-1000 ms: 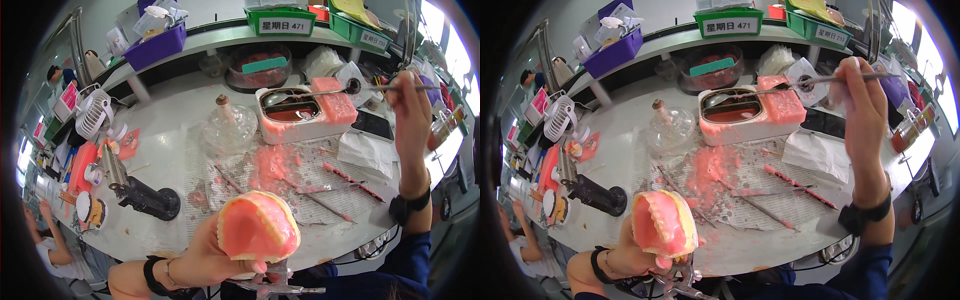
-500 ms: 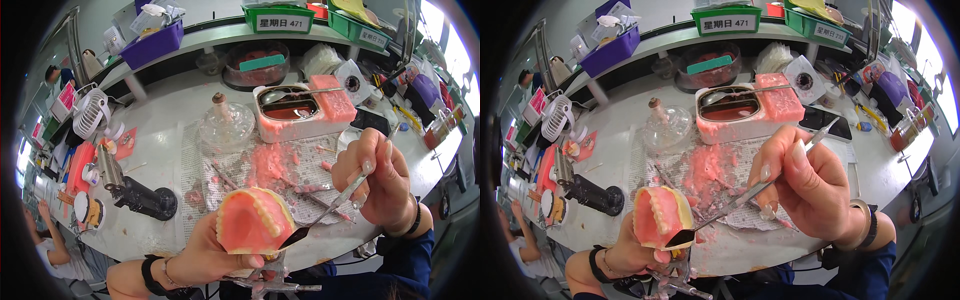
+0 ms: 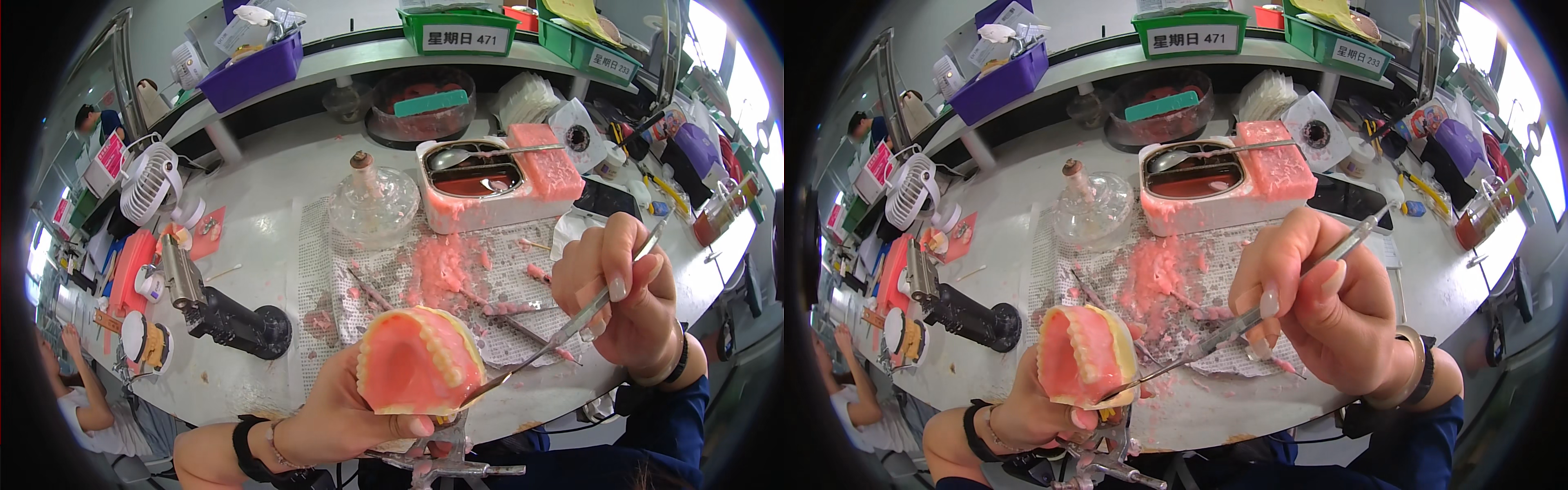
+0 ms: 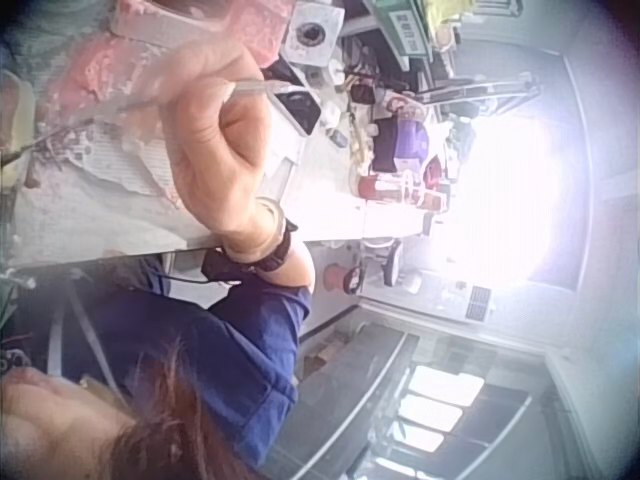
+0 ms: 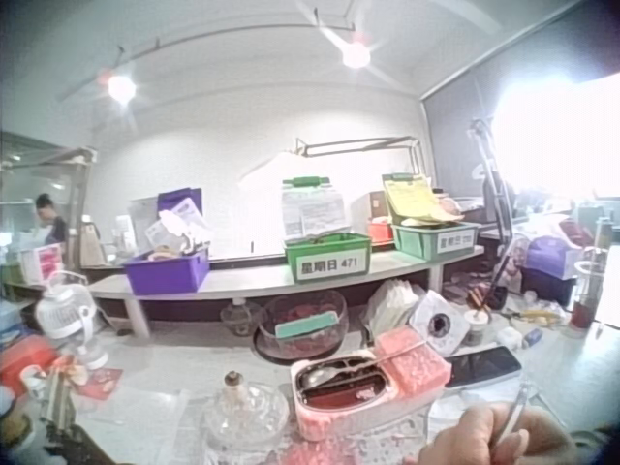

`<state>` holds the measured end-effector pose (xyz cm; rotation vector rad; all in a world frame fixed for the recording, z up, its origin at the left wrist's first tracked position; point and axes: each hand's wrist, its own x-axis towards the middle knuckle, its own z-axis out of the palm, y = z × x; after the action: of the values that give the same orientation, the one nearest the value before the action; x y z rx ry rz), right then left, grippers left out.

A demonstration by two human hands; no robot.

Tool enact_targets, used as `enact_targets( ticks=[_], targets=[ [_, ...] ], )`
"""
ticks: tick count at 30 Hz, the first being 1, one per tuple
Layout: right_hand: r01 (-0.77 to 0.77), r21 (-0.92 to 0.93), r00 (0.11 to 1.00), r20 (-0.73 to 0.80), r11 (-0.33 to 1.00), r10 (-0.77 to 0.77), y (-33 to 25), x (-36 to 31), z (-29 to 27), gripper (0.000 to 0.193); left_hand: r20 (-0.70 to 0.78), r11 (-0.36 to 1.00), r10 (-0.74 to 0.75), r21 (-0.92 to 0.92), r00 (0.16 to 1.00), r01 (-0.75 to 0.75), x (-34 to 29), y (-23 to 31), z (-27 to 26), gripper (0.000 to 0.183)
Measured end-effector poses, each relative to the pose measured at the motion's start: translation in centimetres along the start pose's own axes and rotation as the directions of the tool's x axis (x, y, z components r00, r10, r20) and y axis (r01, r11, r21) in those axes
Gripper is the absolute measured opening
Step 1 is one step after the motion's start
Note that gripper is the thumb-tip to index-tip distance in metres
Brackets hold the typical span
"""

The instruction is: Applying and shaping pink wax onto a dental prosthesis model using a heated spatula in a laboratory setting.

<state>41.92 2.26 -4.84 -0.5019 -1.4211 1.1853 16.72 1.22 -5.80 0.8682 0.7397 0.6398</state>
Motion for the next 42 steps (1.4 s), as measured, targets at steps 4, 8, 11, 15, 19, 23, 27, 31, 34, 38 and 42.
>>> enact_targets(
  ticks=[4,8,11,15,19,23,27,31,34,38,42],
  targets=[
    [0.090,-0.026,0.987,0.140,0.996,-0.085,0.1,0.0,-1.0,0.036,-0.003,1.000,0.003,0.027,1.000,-0.003,0.0,-0.3,-0.2,0.096],
    [0.125,-0.021,0.980,0.156,0.992,-0.120,0.3,0.2,-1.1,0.035,-0.004,0.998,0.045,0.034,0.999,-0.045,0.2,-0.6,-0.3,0.097],
    [0.104,0.027,0.988,0.111,0.994,-0.107,0.5,0.3,-1.3,0.035,0.004,0.999,0.034,0.032,0.999,-0.034,0.3,-0.7,-0.5,0.097],
    [0.079,0.139,0.994,0.061,0.987,-0.089,0.7,0.3,-1.4,0.035,0.052,0.998,-0.008,0.063,0.999,0.005,0.2,-0.3,-0.6,0.096],
    [-0.053,0.184,0.995,0.098,0.981,0.035,0.4,-0.2,-0.6,0.031,0.057,0.998,0.002,0.060,0.998,-0.006,0.3,-0.4,-0.5,0.095],
    [-0.123,0.215,0.992,0.040,0.969,0.117,0.6,-0.1,-0.7,0.030,0.035,1.000,-0.003,0.030,0.999,0.002,0.3,-0.4,-0.3,0.095],
    [-0.179,0.217,0.984,0.051,0.960,0.172,0.6,-0.2,-0.7,0.031,0.078,0.998,-0.018,0.056,0.997,0.014,0.4,-0.6,-0.9,0.095],
    [-0.168,0.192,0.986,0.029,0.967,0.165,0.5,-0.4,-0.2,0.030,0.075,0.998,-0.018,0.060,0.997,0.014,0.4,-0.5,-0.6,0.095],
    [-0.143,0.198,0.990,0.038,0.970,0.138,0.3,-0.4,-0.2,0.030,0.051,0.999,-0.026,0.025,0.998,0.024,0.3,-0.4,-0.5,0.094],
    [-0.019,0.102,0.996,0.092,0.995,0.010,0.3,-0.2,-0.7,0.032,0.061,0.997,-0.008,0.072,0.998,0.004,0.4,-0.6,-0.7,0.092],
    [0.083,0.132,0.995,0.036,0.988,-0.089,0.3,-0.1,-1.0,0.033,0.087,0.998,0.011,0.062,0.996,-0.017,0.5,-0.8,-0.8,0.091]
  ],
)
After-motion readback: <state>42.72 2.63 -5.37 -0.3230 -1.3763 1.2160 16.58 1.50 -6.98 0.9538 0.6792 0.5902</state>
